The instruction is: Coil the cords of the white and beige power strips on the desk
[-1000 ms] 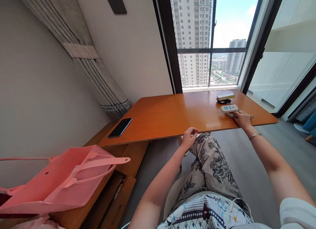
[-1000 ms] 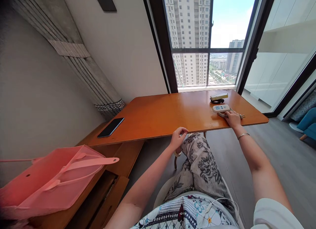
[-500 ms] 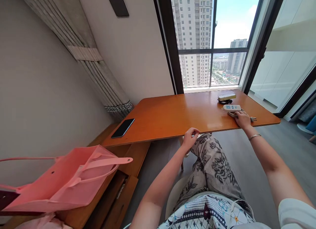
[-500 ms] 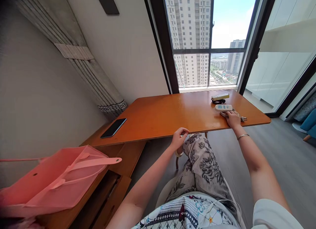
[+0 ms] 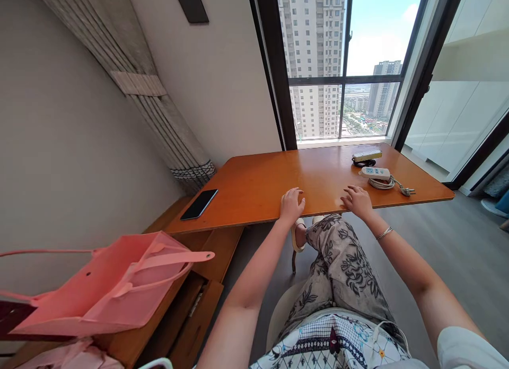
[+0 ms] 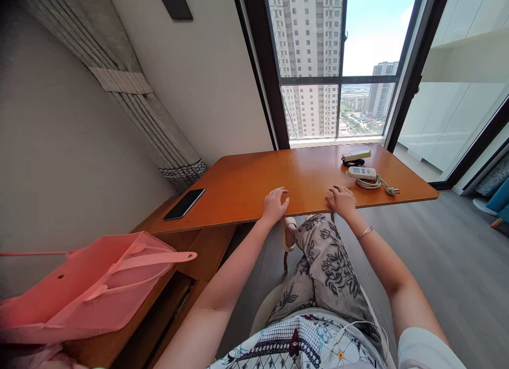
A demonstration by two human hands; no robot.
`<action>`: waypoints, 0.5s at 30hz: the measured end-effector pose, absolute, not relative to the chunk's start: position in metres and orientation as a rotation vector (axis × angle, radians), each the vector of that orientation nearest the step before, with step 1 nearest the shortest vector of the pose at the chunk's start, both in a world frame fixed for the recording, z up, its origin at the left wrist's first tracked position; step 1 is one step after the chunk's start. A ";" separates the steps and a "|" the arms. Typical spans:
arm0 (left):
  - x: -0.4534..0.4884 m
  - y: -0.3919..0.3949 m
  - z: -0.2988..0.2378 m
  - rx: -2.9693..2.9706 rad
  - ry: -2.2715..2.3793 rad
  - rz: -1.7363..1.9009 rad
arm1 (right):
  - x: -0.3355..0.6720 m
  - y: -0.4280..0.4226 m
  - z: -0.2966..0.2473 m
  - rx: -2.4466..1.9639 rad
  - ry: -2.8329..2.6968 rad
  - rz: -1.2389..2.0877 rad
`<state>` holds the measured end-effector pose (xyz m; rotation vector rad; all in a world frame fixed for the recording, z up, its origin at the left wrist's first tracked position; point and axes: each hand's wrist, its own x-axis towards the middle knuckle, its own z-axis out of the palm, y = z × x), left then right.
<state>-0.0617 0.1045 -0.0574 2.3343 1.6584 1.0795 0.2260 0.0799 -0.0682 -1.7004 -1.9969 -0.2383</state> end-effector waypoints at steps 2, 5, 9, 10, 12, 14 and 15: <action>-0.066 0.108 -0.059 2.329 1.857 0.811 | 0.208 0.078 -0.071 -1.782 -2.023 -0.187; -0.069 0.110 -0.065 2.287 1.963 0.546 | 0.197 0.074 -0.074 -1.867 -2.016 -0.162; -0.067 0.110 -0.067 2.287 1.976 0.459 | 0.201 0.070 -0.073 -1.886 -2.020 -0.148; -0.066 0.110 -0.067 2.283 1.979 0.447 | 0.202 0.069 -0.072 -1.887 -2.023 -0.147; -0.065 0.109 -0.065 2.275 1.979 0.433 | 0.203 0.068 -0.070 -1.887 -2.033 -0.143; -0.065 0.108 -0.063 2.268 1.977 0.424 | 0.203 0.067 -0.069 -1.895 -2.036 -0.136; -0.064 0.108 -0.063 2.264 1.978 0.420 | 0.203 0.067 -0.069 -1.898 -2.036 -0.131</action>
